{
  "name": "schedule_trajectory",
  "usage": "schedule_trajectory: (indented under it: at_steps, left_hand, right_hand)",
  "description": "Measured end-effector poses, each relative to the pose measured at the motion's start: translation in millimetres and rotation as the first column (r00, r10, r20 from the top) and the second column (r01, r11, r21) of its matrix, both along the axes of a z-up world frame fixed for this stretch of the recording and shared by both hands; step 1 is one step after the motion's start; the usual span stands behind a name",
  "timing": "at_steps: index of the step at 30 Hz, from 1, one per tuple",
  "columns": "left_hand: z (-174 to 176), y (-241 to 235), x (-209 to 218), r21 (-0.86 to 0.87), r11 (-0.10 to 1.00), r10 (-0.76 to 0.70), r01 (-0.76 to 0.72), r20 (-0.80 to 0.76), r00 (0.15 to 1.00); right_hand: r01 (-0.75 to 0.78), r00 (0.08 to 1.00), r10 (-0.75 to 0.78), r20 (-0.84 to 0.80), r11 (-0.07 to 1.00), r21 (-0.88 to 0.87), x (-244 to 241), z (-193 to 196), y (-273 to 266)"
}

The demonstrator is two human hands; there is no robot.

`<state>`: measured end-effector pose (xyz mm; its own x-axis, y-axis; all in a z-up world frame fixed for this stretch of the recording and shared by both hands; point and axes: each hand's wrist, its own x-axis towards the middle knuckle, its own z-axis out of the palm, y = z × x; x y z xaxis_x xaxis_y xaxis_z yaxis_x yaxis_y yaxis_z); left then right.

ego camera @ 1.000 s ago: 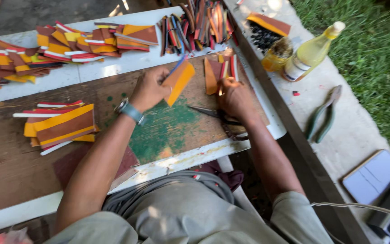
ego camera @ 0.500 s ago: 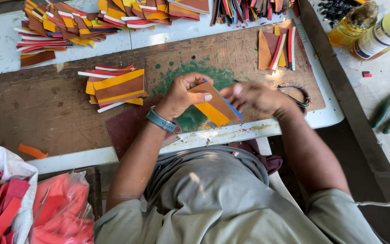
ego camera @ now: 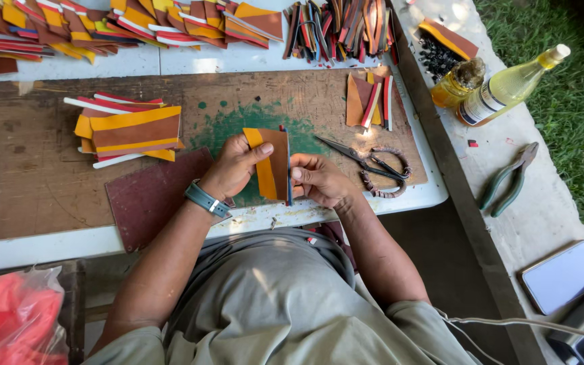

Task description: The person assembles small, colorful leather strips by hand, aligning them in a stack. Using scissors, the person trims the edges of the assembled strips to create a uniform shape. The process is repeated with different colored strips, and the finished pieces are placed in a pile on the table.

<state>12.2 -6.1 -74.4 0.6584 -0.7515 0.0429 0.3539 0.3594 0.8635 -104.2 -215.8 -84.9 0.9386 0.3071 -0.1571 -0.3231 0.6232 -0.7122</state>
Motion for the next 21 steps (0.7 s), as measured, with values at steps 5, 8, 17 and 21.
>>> schedule_trajectory:
  at_steps: [5, 8, 17, 21]
  left_hand:
    - [23, 4, -10, 0.097, 0.992, 0.059, -0.081, 0.212, 0.976]
    - [24, 6, -17, 0.192, 0.964, 0.146, -0.185, 0.197, 0.969]
    - [-11, 5, -11, 0.143, 0.970, 0.171, -0.195, 0.164, 0.972]
    - [-7, 5, -11, 0.205, 0.949, 0.185, -0.240, 0.252, 0.950]
  right_hand:
    - [0.081, 0.993, -0.080, 0.091, 0.997, -0.012, 8, -6, 8]
    - [0.230, 0.970, -0.208, 0.123, 0.950, -0.212, 11, -8, 17]
    - [0.197, 0.979, -0.179, 0.097, 0.952, -0.233, 15, -16, 6]
    - [0.151, 0.986, -0.135, 0.099, 0.973, -0.177, 17, -14, 5]
